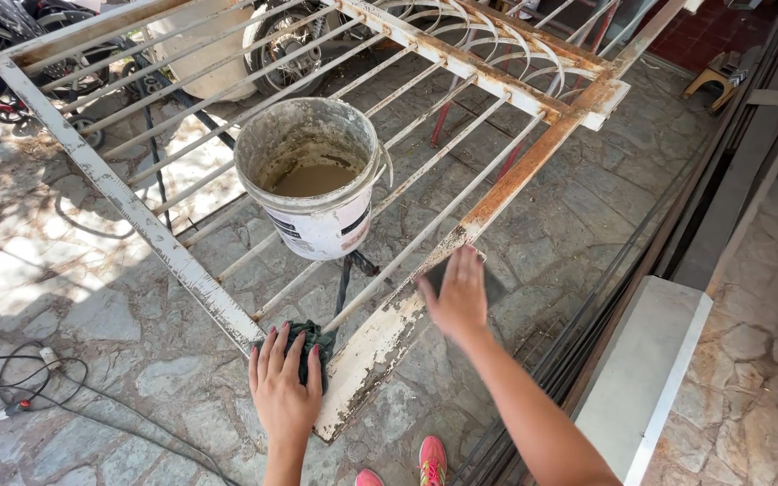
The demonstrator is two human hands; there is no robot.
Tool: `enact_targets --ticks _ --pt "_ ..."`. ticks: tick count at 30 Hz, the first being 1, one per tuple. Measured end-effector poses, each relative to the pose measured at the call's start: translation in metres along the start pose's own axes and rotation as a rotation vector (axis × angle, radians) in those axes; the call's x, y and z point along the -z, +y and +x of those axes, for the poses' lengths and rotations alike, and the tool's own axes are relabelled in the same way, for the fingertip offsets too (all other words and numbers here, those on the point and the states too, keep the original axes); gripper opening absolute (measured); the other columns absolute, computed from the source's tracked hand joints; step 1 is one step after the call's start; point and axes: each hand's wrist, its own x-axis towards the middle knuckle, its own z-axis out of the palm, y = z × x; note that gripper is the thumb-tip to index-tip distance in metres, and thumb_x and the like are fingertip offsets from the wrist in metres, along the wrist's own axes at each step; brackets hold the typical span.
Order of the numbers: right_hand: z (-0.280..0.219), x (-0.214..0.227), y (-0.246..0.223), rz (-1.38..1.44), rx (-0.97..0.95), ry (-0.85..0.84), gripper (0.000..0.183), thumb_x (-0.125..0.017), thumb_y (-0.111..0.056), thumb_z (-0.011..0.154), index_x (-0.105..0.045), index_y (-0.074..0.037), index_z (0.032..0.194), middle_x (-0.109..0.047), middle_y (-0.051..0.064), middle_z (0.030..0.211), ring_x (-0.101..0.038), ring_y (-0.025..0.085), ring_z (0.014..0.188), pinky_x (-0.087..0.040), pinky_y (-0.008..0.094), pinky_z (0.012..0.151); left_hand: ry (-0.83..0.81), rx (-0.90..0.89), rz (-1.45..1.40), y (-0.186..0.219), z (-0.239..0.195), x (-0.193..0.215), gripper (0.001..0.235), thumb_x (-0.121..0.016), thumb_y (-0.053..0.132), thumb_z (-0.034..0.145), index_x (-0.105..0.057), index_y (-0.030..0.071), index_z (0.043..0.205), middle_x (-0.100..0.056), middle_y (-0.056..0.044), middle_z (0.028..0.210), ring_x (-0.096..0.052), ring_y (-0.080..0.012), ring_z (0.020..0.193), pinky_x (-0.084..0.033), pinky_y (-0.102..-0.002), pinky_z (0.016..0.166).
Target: The person uses a sanding block to remove rust and old paint from a metal frame. They hold a cloth in the other hand and occasionally wipe the surface. The person dips the sanding block into a bucket of liquid and continues sanding the frame.
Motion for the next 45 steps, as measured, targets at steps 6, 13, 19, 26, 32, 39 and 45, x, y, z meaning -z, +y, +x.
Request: enact_targets --ticks 6,13,19,26,32,39,45 --pt "-0.012 0.0 -0.031 -0.038 0.057 -0.002 0.096 -0.01 -0.07 0.095 0.007 0.004 0.153 0.011 0.023 0.162 0.007 0.033 0.15 0.001 0.043 0.124 0.024 -0.01 0.008 0.003 -0.002 0.001 0.03 -0.062 0.033 0.099 -0.075 0.013 0.118 -0.068 -0.007 0.139 -0.059 -0.0267 0.136 -0.037 -0.046 0.121" --pt "0.029 -0.004 0.023 -0.047 0.028 0.047 0.097 -0.006 -0.07 0.095 0.005 0.007 0.153 0.012 0.026 0.162 0.008 0.034 0.151 0.003 0.042 0.123 0.014 -0.011 0.002 0.006 0.004 0.006 0.032 -0.062 0.032 0.098 -0.076 0.012 0.119 -0.068 -0.008 0.139 -0.059 -0.0263 0.135 -0.037 -0.046 0.122" --pt "-0.039 -0.019 -0.031 -0.105 0.265 -0.008 0.098 -0.007 -0.07 0.097 0.006 0.01 0.151 0.013 0.027 0.161 0.009 0.034 0.15 0.002 0.043 0.123 0.04 -0.013 0.03 -0.001 -0.005 -0.002 0.03 -0.064 0.033 0.097 -0.076 0.015 0.118 -0.069 -0.006 0.139 -0.061 -0.026 0.134 -0.039 -0.046 0.12" --pt "0.027 0.009 0.002 -0.082 -0.028 0.001 0.1 -0.003 -0.073 0.093 0.008 0.006 0.152 0.011 0.024 0.162 0.008 0.034 0.151 0.003 0.041 0.125 0.025 0.012 0.022 0.001 -0.005 -0.003 0.03 -0.064 0.033 0.098 -0.076 0.014 0.119 -0.068 -0.007 0.139 -0.059 -0.0283 0.136 -0.038 -0.046 0.121" --pt "-0.045 -0.018 -0.032 -0.094 0.524 0.176 0.096 -0.021 -0.068 0.101 -0.008 0.013 0.15 -0.003 0.032 0.159 -0.004 0.038 0.149 -0.002 0.045 0.121 0.0 0.076 0.051 -0.001 -0.008 -0.005 0.034 -0.063 0.038 0.097 -0.076 0.018 0.121 -0.066 -0.004 0.141 -0.051 -0.0355 0.144 -0.037 -0.053 0.121" --pt "0.019 0.028 -0.015 -0.035 0.073 -0.037 0.096 -0.018 -0.069 0.095 0.005 0.004 0.153 0.012 0.024 0.162 0.007 0.035 0.15 0.002 0.041 0.124 -0.007 0.09 -0.009 0.001 -0.003 -0.005 0.032 -0.064 0.034 0.097 -0.077 0.015 0.119 -0.067 -0.007 0.14 -0.051 -0.037 0.142 -0.044 -0.052 0.113" --pt "-0.055 0.005 -0.032 -0.239 0.426 0.316 0.096 -0.023 -0.068 0.098 0.0 0.009 0.152 0.002 0.026 0.162 -0.002 0.032 0.149 -0.004 0.041 0.125 0.023 0.074 -0.02 -0.001 -0.002 -0.006 0.029 -0.066 0.03 0.097 -0.077 0.013 0.118 -0.068 -0.007 0.139 -0.053 -0.0366 0.14 -0.049 -0.045 0.11"
